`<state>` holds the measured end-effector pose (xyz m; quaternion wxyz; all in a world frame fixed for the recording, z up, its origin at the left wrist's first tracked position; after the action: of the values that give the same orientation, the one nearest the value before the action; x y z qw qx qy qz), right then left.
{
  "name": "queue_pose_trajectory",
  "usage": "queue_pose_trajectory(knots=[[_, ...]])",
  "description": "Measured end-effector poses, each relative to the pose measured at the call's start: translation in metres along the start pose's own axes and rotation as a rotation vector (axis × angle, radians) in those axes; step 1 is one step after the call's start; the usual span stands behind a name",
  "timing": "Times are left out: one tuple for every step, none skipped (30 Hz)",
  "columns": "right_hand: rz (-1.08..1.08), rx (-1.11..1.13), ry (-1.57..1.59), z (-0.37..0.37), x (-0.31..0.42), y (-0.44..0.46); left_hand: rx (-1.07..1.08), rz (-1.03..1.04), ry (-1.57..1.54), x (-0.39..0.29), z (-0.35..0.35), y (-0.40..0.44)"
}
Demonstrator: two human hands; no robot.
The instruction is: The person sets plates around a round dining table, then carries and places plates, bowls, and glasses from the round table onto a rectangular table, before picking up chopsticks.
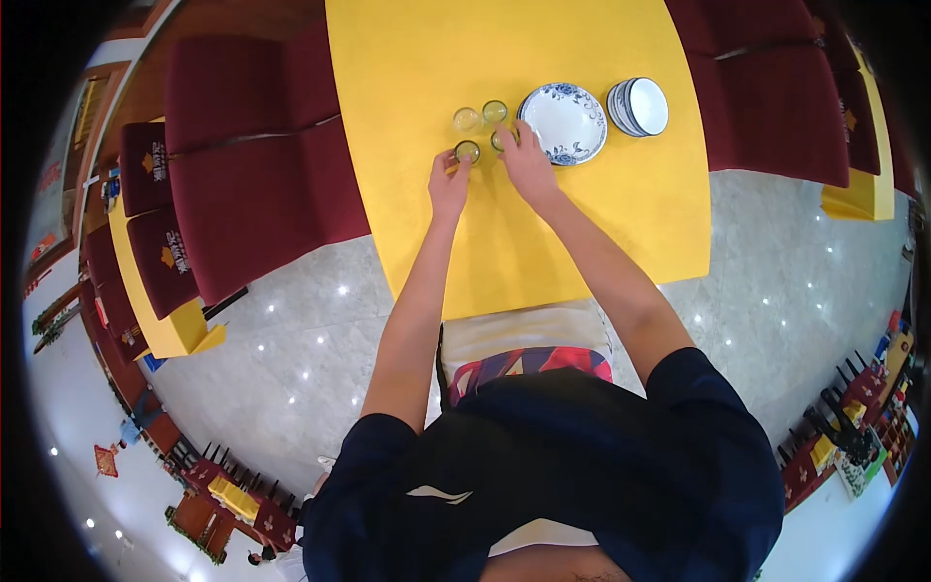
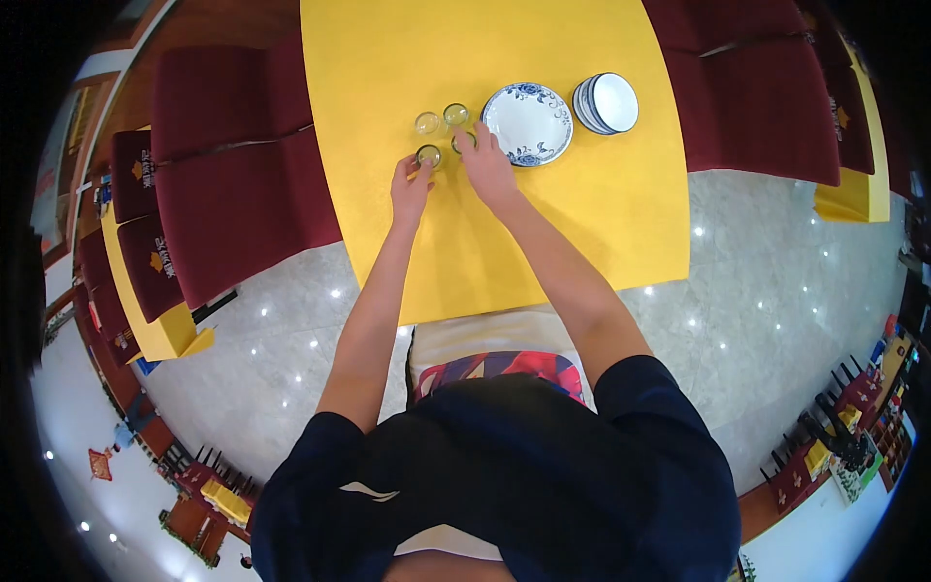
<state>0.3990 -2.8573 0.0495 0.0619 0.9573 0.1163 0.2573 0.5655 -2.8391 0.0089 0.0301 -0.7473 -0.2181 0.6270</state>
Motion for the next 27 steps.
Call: queue_pose_trajectory(knots=[[-0.001,-0.004,-0.012,-0.004,0.003,-0.001,0.030,-0.028,0.001,-0.005,0.001,0.001],[0.041,-0.011,0.027,-0.008,0.006,-0.004,0.063,-0.055,0.003,-0.011,0.001,0.001],[0.088,-0.020,0.066,-0.012,0.009,-0.010,0.078,-0.051,-0.006,-0.008,0.002,0.003],[0.101,-0.031,0.048,-0.018,0.013,-0.021,0.075,-0.042,-0.008,-0.007,0.003,0.005],[0.120,-0.025,0.052,-0.026,0.019,-0.039,0.077,-0.033,-0.013,-0.005,0.006,0.005],[0.140,-0.023,0.052,-0.036,0.025,-0.060,0.109,-0.024,-0.026,-0.002,0.008,0.004],[0.166,-0.019,0.022,-0.046,0.033,-0.087,0.103,-0.049,-0.059,0.001,0.009,0.004],[0.193,-0.019,-0.011,-0.055,0.042,-0.119,0.101,-0.073,-0.095,0.001,0.011,0.007],[0.266,-0.003,0.023,-0.062,0.050,-0.155,0.142,-0.059,-0.114,0.001,0.012,0.008],[0.338,0.013,0.058,-0.069,0.058,-0.192,0.144,-0.090,-0.166,0.002,0.011,0.007],[0.410,-0.021,0.073,-0.078,0.066,-0.228,0.147,-0.121,-0.220,0.002,0.011,0.006],[0.494,-0.057,0.097,-0.085,0.076,-0.264,0.144,-0.129,-0.287,0.001,0.010,0.005],[0.663,-0.076,0.128,-0.089,0.086,-0.311,0.160,-0.140,-0.341,0.005,0.003,-0.004],[0.835,-0.118,0.161,-0.091,0.091,-0.359,0.221,-0.125,-0.267,0.012,-0.005,-0.015],[0.965,-0.182,0.106,-0.093,0.100,-0.406,0.303,-0.113,-0.276,0.044,-0.011,-0.016],[1.099,-0.253,0.050,-0.094,0.109,-0.455,0.375,-0.055,-0.142,0.068,-0.017,-0.024],[1.247,-0.326,0.035,-0.089,0.116,-0.509,0.385,0.489,0.350,0.077,-0.029,-0.038],[1.393,-0.405,0.024,-0.084,0.125,-0.561,0.486,0.442,0.240,0.072,-0.038,-0.064],[1.634,-0.488,0.058,-0.084,0.140,-0.603,0.529,0.552,0.408,0.070,-0.050,-0.089],[1.870,-0.579,0.119,-0.078,0.156,-0.640,0.599,0.777,0.636,0.062,-0.060,-0.106],[1.951,-0.717,0.047,-0.064,0.175,-0.679,0.671,0.776,0.753,0.056,-0.067,-0.128],[2.030,-0.847,-0.022,-0.038,0.191,-0.717,0.726,0.832,0.824,0.065,-0.074,-0.144],[2.070,-0.934,-0.022,-0.006,0.210,-0.754,0.762,0.836,0.837,0.065,-0.080,-0.166],[2.106,-0.815,-0.046,0.029,0.226,-0.789,0.800,0.867,0.882,0.068,-0.083,-0.188],[2.133,-0.693,-0.061,0.055,0.240,-0.810,0.829,0.899,0.929,0.072,-0.081,-0.207],[2.187,-0.724,0.252,0.067,0.261,-0.815,0.867,0.966,0.912,0.076,-0.071,-0.221],[2.196,-0.748,0.575,0.081,0.287,-0.819,0.863,1.054,0.995,0.086,-0.062,-0.235]])
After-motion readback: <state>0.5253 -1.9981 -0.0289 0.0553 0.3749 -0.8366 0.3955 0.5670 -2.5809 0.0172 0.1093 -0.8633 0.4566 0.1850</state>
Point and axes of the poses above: each hand's wrist, its own y-axis towards the middle knuckle, its own z-axis out of the palm, x = y × z, the point moved 1 cm from there along y, towards the middle knuckle, and after that the axes turned 1 degree about -y, right-handed, at the moved point
